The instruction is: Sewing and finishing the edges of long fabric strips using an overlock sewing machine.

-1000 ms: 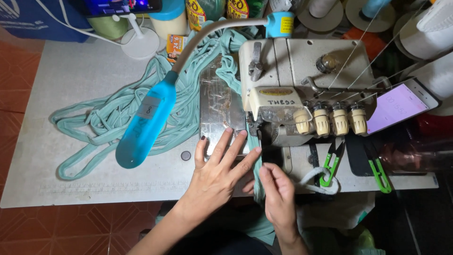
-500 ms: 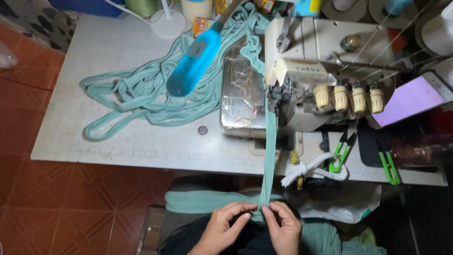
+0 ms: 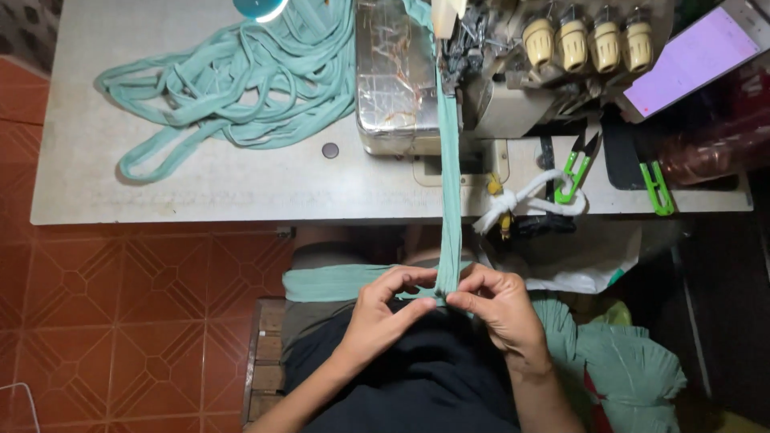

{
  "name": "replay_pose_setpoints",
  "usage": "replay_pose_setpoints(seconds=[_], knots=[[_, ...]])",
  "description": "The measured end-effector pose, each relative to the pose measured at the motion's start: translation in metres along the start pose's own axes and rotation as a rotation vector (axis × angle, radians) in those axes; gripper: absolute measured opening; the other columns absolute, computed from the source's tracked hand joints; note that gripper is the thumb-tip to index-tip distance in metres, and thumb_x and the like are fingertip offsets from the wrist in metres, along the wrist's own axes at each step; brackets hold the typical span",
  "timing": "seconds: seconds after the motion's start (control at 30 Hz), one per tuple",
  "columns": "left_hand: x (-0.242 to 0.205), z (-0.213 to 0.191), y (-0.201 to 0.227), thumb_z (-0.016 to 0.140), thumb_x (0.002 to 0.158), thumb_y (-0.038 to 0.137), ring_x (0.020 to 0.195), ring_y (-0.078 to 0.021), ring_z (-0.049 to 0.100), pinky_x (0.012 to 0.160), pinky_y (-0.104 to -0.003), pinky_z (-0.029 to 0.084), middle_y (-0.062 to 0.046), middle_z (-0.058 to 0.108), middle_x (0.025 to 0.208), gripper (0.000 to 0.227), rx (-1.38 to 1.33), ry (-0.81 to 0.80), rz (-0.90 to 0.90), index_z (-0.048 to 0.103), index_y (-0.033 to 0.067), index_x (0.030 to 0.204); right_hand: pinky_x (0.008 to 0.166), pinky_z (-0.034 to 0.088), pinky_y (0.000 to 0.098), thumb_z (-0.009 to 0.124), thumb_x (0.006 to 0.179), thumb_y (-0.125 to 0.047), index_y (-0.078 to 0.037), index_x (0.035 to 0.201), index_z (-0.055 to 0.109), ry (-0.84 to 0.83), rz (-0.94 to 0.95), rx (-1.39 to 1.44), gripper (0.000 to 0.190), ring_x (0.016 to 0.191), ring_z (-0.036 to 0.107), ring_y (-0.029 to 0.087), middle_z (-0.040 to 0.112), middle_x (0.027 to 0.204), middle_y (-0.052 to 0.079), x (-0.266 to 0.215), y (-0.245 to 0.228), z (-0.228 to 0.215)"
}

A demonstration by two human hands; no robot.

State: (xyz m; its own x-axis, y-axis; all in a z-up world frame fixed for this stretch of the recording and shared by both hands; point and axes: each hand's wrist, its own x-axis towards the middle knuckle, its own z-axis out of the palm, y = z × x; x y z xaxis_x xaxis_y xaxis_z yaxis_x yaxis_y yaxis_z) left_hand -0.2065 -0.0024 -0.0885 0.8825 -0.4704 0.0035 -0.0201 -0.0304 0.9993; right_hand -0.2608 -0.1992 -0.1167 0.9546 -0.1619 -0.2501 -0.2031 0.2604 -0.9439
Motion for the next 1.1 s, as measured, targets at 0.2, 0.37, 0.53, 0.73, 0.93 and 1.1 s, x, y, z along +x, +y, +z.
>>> replay_pose_setpoints(seconds=[0.2,0.37,0.53,0.73,0.93,1.1], knots=[[0.001,0.015,0.008,0.086,0.068,0.015,0.082,-0.0288,0.069,0.077,-0.04,0.054,-0.013,0.07,0.088,0.053,0.036,0.122,0.159,0.064,0.0025,0.114,0.049,0.049,0.0232,0.083,0.069,0.002,0.007,0.067,0.064,0.116,0.055,0.021,0.019,0.047,0.061,0.014,0.056,0.048,0.011,0.001,0.016,0.009],[0.003,0.011,0.005,0.077,0.08,0.011,0.089,-0.0292,0.065,0.085,-0.041,0.051,-0.008,0.064,0.098,0.027,0.405,0.197,0.483,0.063,0.0048,0.102,0.054,0.047,0.0223,0.082,0.07,0.004,0.006,0.066,0.065,0.11,-0.024,0.03,0.017,0.054,0.054,0.01,0.054,0.056,0.008,-0.002,0.008,0.018],[0.006,0.004,0.003,0.072,0.084,0.009,0.082,-0.0241,0.065,0.082,-0.036,0.049,-0.001,0.067,0.091,0.006,0.357,0.151,0.43,0.068,0.0115,0.087,0.053,0.044,0.0217,0.077,0.074,0.008,0.005,0.07,0.062,0.087,-0.024,0.046,0.016,0.055,0.047,0.009,0.049,0.06,0.007,-0.004,0.008,0.017],[0.009,-0.006,-0.019,0.067,0.084,0.008,0.092,-0.0151,0.064,0.088,-0.029,0.047,-0.005,0.067,0.096,0.004,-0.037,0.082,0.052,0.065,0.0114,0.083,0.066,0.042,0.0186,0.07,0.085,-0.001,-0.008,0.083,0.061,0.116,-0.076,-0.066,0.011,0.068,0.051,0.007,0.056,0.073,-0.001,-0.011,0.004,0.018],[0.0,-0.007,-0.013,0.047,0.078,-0.002,0.088,-0.0174,0.061,0.082,-0.03,0.047,-0.005,0.061,0.101,0.028,0.16,0.11,0.028,0.06,0.0086,0.101,0.081,0.05,0.0199,0.074,0.081,-0.006,-0.004,0.097,0.065,0.329,-0.119,-0.407,0.018,0.087,0.063,0.009,0.066,0.089,0.002,-0.019,0.001,0.033],[-0.008,-0.006,-0.001,0.057,0.092,0.009,0.106,-0.0177,0.069,0.096,-0.027,0.052,-0.013,0.072,0.111,0.029,-0.241,-0.042,-0.224,0.064,-0.0009,0.118,0.078,0.049,0.0222,0.072,0.081,-0.005,-0.006,0.093,0.07,0.306,-0.245,-0.62,0.012,0.081,0.063,0.01,0.069,0.086,0.001,-0.025,-0.012,0.049]])
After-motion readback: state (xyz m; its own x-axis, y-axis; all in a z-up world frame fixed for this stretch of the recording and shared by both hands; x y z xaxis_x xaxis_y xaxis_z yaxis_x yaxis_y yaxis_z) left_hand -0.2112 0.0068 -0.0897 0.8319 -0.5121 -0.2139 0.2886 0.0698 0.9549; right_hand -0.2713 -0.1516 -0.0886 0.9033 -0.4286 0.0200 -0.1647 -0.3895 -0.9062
